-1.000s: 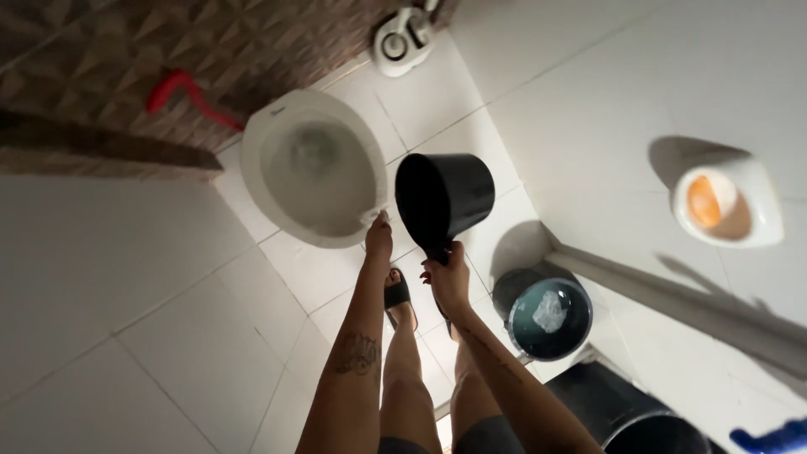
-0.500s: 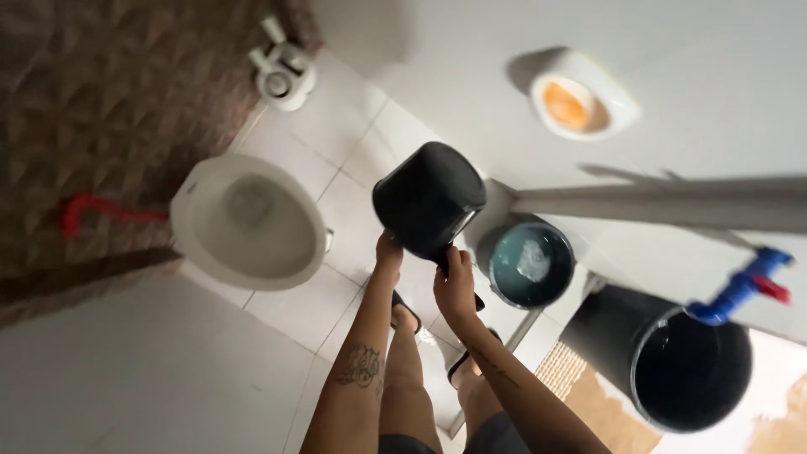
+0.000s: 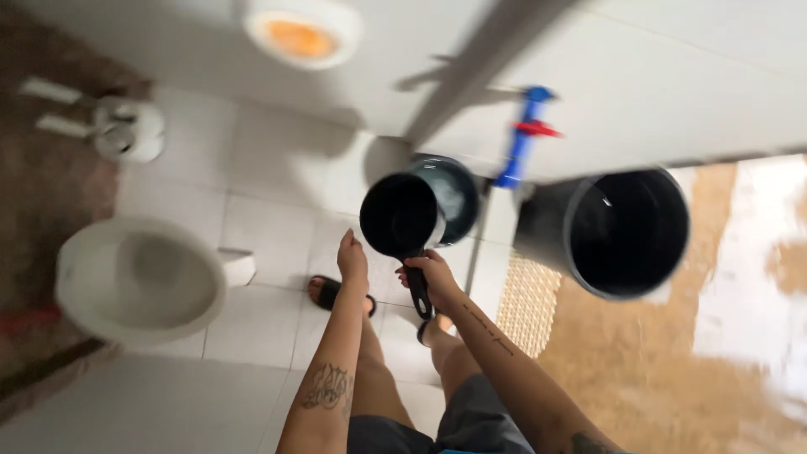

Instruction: The recorder prepares for and cleans a bathroom by tying back a curtain, filling buckets with water, pouring water into the toilet, and cleaning a brush.

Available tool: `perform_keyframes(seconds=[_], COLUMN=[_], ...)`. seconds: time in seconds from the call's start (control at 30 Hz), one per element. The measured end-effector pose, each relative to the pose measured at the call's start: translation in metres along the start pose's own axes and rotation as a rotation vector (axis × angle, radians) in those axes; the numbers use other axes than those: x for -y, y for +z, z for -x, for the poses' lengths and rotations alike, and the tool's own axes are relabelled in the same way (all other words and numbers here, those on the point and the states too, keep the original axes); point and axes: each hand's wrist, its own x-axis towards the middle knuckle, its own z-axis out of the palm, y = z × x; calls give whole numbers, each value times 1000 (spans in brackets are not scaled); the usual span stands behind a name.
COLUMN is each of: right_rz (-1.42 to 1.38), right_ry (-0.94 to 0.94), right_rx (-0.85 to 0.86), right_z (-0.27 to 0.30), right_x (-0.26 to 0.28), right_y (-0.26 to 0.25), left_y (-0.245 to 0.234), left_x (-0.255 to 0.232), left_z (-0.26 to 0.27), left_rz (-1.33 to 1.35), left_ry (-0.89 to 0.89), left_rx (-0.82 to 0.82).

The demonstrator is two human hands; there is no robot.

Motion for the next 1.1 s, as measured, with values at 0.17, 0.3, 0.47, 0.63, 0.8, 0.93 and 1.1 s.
perform_keyframes(seconds=[0.17,0.3,0.47,0.63,0.8,0.93,1.1], right_rz=[-318,-480,-455,-336,-84,16,215], right_ry=[-103,-349,-551,-441,-365,-274,-164], right_rx=[-150,-377,-520,-491,-402,-316,-127], right_z=[42,72,86,105,81,60,36], right_x=[4,24,76,134,130,122,114], right_y=[-117,-197,-307,-375,-393,-335,-235], left_y=[118,226,335,392,379,342,269], left_x=[53,100,69,55,55,72,57], left_z=[55,85,180,220,208,165,130], left_rz=[-214,-424,-252,-332,-354,-384,-142], left_ry=[137,368,95,192,68,28,-38], left_rx=[134,343,650,828,704,530,372])
